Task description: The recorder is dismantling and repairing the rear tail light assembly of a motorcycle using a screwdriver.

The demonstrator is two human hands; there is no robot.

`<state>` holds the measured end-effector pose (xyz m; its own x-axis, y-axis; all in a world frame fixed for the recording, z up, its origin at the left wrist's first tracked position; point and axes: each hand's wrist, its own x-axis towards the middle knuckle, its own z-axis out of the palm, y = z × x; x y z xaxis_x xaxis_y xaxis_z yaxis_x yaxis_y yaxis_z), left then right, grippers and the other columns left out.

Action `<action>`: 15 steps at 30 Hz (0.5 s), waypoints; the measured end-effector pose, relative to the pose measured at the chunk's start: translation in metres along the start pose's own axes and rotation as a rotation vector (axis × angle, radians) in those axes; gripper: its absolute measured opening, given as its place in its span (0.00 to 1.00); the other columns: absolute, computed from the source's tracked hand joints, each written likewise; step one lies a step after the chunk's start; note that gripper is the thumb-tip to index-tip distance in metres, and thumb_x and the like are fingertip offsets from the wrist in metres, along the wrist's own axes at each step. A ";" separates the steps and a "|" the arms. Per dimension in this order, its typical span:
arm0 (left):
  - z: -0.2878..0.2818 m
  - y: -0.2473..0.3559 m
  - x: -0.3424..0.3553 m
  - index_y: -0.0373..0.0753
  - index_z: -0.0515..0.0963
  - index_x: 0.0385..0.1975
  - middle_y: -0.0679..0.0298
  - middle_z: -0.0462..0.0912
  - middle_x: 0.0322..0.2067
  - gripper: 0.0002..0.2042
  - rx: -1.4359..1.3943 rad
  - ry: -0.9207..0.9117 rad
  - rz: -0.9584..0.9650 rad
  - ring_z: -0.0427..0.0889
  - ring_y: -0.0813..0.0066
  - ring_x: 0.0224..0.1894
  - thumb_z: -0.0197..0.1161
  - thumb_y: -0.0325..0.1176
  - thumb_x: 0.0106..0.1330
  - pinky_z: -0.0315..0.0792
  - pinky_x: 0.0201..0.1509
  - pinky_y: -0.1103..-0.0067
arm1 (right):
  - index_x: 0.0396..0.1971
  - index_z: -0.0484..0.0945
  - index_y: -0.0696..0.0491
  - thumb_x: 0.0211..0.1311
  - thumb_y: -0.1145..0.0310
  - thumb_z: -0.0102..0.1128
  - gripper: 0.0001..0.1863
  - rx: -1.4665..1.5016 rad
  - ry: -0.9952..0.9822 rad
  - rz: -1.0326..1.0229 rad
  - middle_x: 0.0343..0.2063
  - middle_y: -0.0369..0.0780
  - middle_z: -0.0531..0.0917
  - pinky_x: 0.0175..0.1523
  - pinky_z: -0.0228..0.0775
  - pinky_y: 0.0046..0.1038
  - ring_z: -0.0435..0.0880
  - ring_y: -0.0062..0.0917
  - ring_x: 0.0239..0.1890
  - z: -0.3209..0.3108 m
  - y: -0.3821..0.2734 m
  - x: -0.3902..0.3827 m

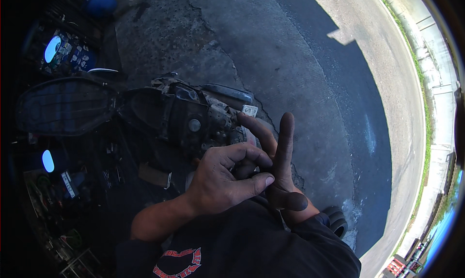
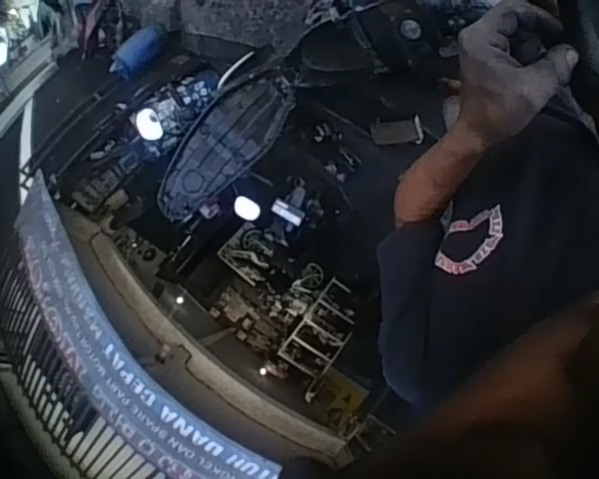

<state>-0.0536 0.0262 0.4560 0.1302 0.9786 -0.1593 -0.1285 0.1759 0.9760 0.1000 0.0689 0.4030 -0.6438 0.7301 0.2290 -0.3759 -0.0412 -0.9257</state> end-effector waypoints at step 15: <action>0.009 0.000 -0.003 0.30 0.81 0.35 0.66 0.79 0.24 0.07 0.143 0.075 0.217 0.73 0.88 0.25 0.64 0.21 0.56 0.66 0.28 0.85 | 0.74 0.21 0.31 0.34 0.11 0.33 0.68 -0.064 0.135 0.074 0.71 0.61 0.46 0.34 0.79 0.23 0.84 0.22 0.35 0.012 -0.008 0.005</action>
<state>-0.0454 0.0222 0.4577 0.0408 0.9979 0.0501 -0.0049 -0.0500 0.9987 0.0915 0.0648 0.4154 -0.5713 0.8117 0.1214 -0.2847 -0.0573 -0.9569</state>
